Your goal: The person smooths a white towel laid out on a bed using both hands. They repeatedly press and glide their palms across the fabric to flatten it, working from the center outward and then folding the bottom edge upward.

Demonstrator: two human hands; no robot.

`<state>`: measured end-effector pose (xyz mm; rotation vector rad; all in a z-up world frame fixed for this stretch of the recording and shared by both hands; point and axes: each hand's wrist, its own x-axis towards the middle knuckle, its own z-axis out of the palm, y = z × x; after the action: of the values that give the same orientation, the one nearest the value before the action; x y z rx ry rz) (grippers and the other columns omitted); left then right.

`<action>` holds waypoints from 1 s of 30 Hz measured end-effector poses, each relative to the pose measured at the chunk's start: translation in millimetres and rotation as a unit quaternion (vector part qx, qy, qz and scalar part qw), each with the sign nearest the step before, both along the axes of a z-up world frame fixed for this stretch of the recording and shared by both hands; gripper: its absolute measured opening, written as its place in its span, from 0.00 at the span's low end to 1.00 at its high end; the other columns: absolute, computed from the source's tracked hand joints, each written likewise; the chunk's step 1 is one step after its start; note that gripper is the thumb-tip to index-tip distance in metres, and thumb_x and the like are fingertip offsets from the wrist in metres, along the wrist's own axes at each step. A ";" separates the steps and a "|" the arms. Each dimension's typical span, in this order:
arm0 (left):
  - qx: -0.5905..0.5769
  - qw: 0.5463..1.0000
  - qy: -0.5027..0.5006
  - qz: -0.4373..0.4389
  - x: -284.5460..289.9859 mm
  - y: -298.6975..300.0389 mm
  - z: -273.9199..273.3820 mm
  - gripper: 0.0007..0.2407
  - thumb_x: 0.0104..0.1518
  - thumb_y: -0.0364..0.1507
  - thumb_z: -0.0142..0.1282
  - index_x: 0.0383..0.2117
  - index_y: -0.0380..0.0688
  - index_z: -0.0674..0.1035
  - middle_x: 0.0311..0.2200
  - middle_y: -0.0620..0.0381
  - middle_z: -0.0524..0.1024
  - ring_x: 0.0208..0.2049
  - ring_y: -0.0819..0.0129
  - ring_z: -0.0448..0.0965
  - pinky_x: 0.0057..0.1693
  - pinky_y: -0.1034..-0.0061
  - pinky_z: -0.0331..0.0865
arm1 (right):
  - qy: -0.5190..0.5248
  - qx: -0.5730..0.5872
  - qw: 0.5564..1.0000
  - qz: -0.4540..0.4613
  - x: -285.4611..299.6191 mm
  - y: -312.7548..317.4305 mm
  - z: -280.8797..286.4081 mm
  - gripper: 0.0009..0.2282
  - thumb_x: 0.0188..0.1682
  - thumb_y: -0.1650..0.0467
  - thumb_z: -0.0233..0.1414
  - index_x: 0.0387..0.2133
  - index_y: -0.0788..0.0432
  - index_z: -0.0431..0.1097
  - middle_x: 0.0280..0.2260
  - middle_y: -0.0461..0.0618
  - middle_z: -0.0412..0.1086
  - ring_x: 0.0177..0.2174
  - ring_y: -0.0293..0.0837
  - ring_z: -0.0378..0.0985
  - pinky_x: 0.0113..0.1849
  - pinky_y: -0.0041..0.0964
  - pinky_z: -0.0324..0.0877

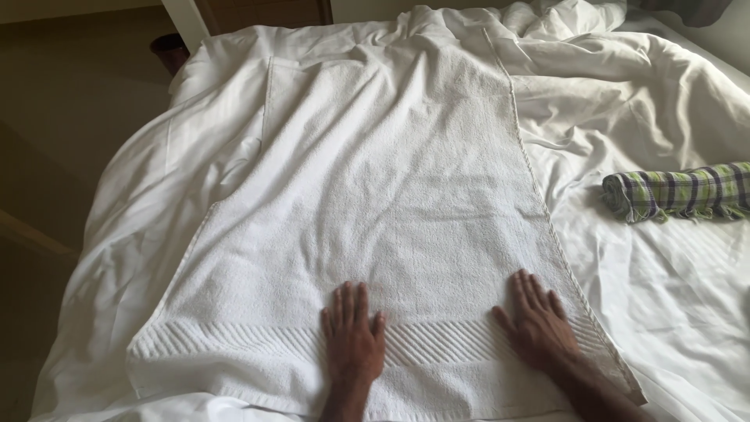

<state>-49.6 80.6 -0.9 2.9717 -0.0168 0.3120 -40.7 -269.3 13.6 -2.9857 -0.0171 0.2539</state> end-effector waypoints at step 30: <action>0.013 0.951 0.253 0.177 12.8 145.3 26.6 0.37 0.63 0.57 0.34 0.74 0.54 0.41 0.76 0.58 0.31 0.76 0.62 0.31 0.75 0.61 0.32 | 0.056 0.010 0.974 -0.220 -10.6 -31.6 43.6 0.36 0.47 0.44 0.48 0.58 0.58 0.65 0.61 0.59 0.68 0.61 0.57 0.68 0.63 0.59 0.64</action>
<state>-36.9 225.8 25.7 2.9698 0.5771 -0.4241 -51.3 -300.9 57.3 -2.8490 0.6384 0.3619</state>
